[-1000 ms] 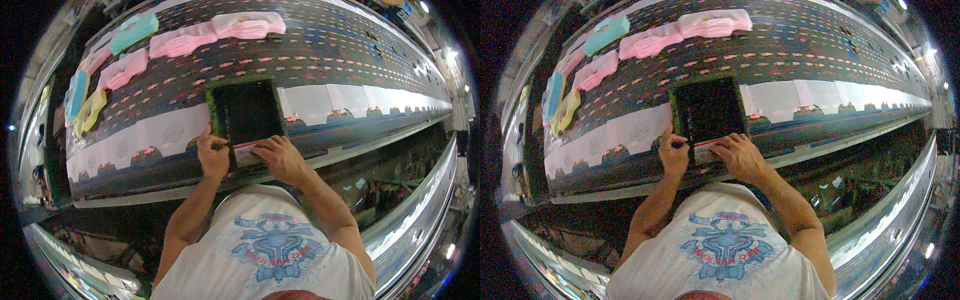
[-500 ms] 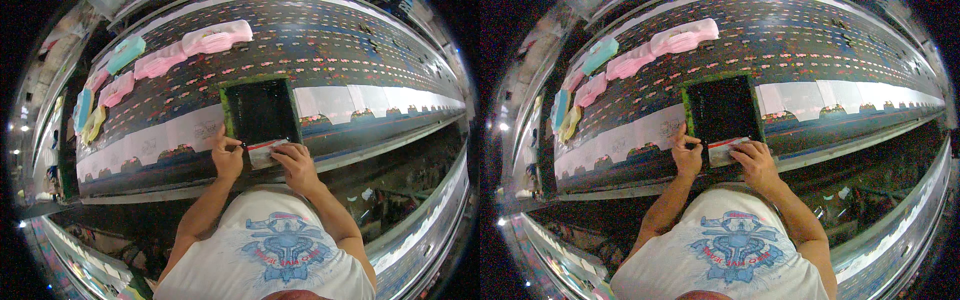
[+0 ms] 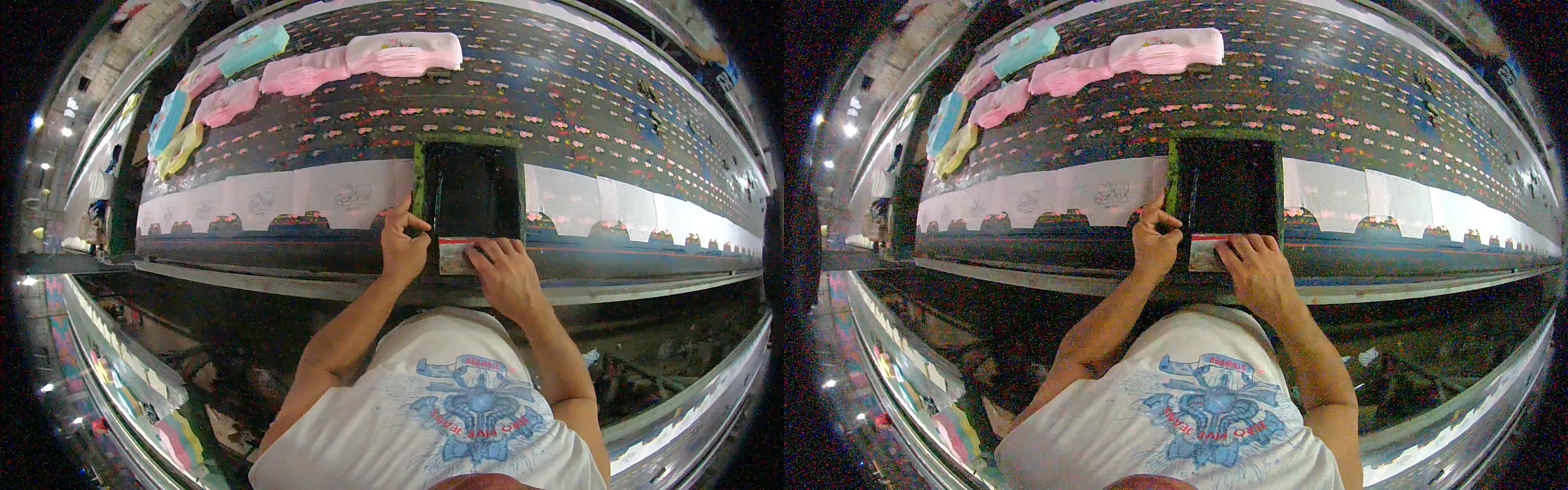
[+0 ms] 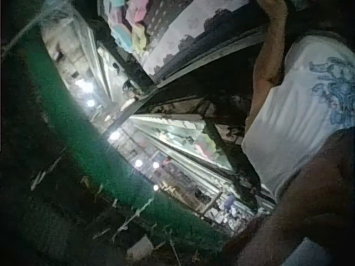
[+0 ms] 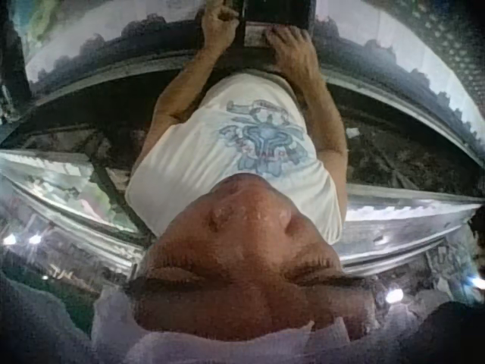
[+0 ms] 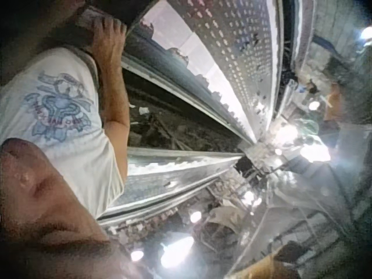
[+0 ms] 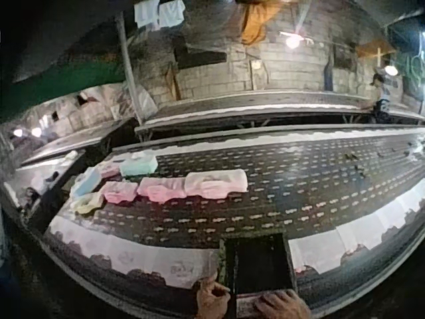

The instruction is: The person repeatedly rubs a small rectangular block against a dark rectangular area on a patterned fabric laid on a table, likely transferring ink or dye. The person holds the block with both hands and moves it back and forth over the same region throughout the clip.

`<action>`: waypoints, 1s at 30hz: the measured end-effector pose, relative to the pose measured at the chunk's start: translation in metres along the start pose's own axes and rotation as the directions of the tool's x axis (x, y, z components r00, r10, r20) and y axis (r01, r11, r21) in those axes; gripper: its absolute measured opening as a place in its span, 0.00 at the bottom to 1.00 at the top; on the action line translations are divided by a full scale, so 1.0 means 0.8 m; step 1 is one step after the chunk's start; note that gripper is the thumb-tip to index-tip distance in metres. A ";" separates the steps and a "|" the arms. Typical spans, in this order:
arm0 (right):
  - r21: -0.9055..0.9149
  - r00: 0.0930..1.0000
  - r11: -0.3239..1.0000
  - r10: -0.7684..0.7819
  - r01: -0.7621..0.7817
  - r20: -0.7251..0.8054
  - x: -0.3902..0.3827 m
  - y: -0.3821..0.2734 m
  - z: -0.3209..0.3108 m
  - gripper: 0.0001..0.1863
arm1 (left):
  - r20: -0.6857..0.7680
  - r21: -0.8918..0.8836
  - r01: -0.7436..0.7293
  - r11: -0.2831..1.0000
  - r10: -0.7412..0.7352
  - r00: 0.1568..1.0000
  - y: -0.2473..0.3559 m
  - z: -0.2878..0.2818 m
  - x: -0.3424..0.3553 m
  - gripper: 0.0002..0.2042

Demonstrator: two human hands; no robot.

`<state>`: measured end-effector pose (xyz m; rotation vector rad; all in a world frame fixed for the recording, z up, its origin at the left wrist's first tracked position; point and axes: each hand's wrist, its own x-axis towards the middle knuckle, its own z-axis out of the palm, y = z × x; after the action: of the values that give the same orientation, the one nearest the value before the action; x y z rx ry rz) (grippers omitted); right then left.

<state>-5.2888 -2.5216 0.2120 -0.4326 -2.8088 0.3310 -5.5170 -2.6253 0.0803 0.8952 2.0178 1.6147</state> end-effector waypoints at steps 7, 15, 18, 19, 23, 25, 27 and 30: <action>0.022 0.940 0.999 0.020 -0.030 0.341 0.064 0.058 -0.048 0.18 | 0.055 -0.060 0.078 0.995 -0.075 0.996 0.007 0.010 -0.001 0.17; -0.010 0.959 0.995 0.095 -0.096 0.268 0.185 0.173 0.000 0.16 | 0.078 0.111 -0.070 0.991 0.061 0.995 0.014 0.010 -0.001 0.45; 0.008 0.963 0.982 0.182 -0.187 0.200 0.209 0.156 -0.003 0.20 | 0.053 0.086 -0.083 0.993 0.078 0.996 0.000 0.012 -0.001 0.39; 0.001 0.970 0.986 0.165 -0.168 0.177 0.206 0.153 -0.001 0.21 | 0.043 0.099 -0.103 0.990 0.099 0.994 0.003 0.012 -0.001 0.36; -0.046 0.984 0.994 0.106 -0.100 0.141 0.173 0.123 0.004 0.25 | 0.028 0.137 -0.153 0.979 0.151 0.988 0.015 0.010 -0.005 0.18; -0.106 0.990 0.992 0.084 -0.072 0.114 0.135 0.109 0.012 0.28 | 0.052 0.064 -0.102 0.993 0.099 0.994 0.012 0.008 -0.005 0.13; -0.091 0.982 0.992 0.104 -0.090 0.155 0.111 0.069 0.002 0.29 | 0.028 0.054 -0.109 0.993 0.108 0.994 0.008 0.009 -0.006 0.12; -0.070 0.971 0.992 0.117 -0.104 0.210 0.075 0.025 -0.010 0.31 | 0.045 0.056 -0.071 0.996 0.068 0.997 0.019 0.006 -0.007 0.12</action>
<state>-5.3359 -2.4823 0.2281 -0.6022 -3.0168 0.3371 -5.5063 -2.6234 0.0936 1.0234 2.0335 1.5666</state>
